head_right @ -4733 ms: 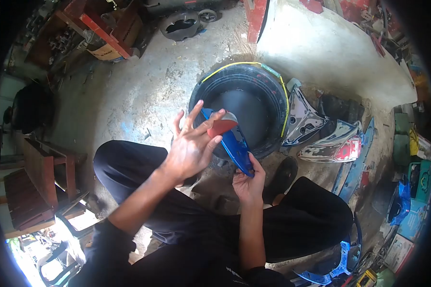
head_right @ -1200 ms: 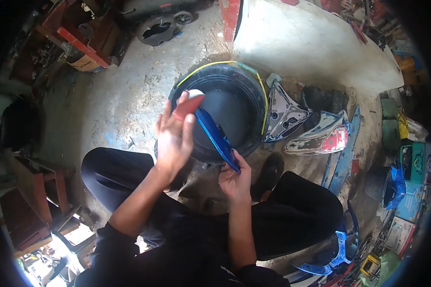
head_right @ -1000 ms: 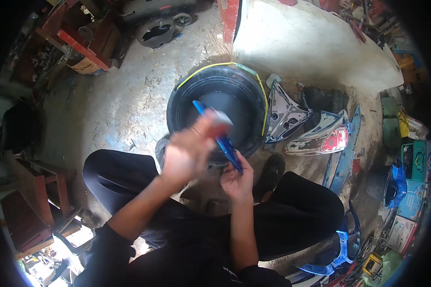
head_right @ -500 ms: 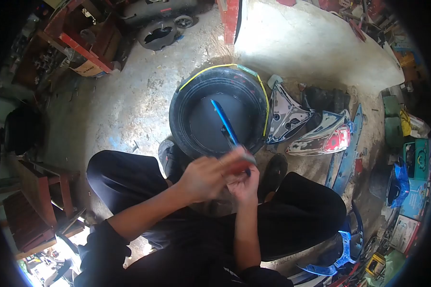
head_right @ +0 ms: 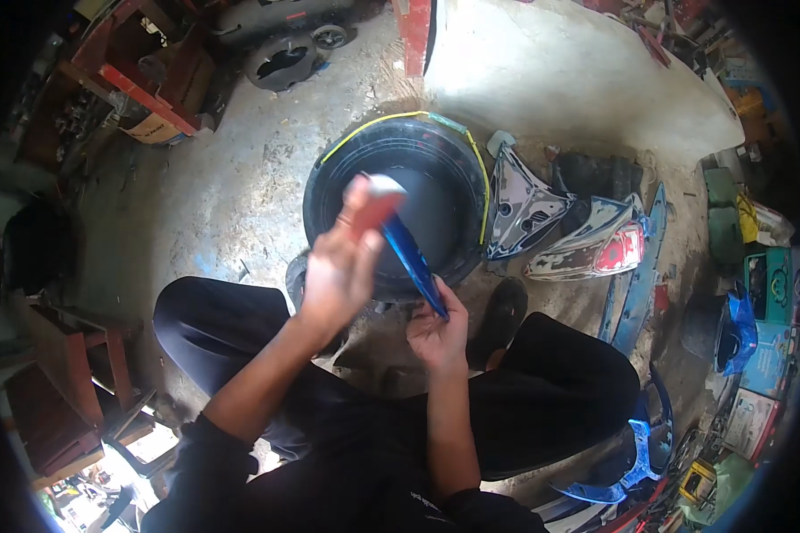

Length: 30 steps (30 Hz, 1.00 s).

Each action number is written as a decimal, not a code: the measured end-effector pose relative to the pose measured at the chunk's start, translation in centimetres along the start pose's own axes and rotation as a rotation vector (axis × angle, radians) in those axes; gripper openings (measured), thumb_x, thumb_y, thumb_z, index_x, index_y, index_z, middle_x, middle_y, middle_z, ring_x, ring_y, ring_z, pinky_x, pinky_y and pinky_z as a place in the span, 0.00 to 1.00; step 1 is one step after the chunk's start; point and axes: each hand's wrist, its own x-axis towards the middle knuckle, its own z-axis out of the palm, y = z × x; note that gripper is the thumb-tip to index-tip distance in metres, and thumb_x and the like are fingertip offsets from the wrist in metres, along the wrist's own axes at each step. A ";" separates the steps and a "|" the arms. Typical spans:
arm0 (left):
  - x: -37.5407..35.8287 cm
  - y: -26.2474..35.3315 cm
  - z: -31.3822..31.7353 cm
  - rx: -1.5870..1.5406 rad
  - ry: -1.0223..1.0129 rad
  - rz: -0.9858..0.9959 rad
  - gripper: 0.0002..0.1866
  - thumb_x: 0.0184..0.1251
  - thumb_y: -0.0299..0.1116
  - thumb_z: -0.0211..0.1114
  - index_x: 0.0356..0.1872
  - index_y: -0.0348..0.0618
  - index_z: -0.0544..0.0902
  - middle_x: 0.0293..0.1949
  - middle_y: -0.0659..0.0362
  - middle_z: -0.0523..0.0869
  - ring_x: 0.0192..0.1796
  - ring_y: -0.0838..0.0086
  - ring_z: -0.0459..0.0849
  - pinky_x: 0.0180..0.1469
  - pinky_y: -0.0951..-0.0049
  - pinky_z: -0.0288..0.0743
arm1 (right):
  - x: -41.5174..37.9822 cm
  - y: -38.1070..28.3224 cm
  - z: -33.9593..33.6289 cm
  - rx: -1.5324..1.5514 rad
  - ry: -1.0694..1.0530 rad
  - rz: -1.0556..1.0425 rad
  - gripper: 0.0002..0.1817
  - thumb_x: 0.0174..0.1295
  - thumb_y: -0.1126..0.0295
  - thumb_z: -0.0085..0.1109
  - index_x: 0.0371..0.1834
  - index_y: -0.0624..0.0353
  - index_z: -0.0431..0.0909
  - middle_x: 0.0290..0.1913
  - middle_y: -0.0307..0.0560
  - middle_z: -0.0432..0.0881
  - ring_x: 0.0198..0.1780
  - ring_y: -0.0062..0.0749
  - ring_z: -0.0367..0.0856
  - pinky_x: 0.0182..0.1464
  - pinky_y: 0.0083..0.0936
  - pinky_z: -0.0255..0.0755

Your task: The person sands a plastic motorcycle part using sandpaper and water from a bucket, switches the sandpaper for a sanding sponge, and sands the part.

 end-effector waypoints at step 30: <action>-1.4 0.6 -0.7 0.189 -0.227 0.369 0.17 0.77 0.31 0.55 0.58 0.32 0.82 0.57 0.45 0.86 0.52 0.54 0.89 0.51 0.59 0.82 | 0.4 -0.6 0.4 -0.017 0.104 -0.026 0.16 0.77 0.65 0.47 0.49 0.64 0.83 0.40 0.54 0.91 0.32 0.36 0.91 0.28 0.25 0.86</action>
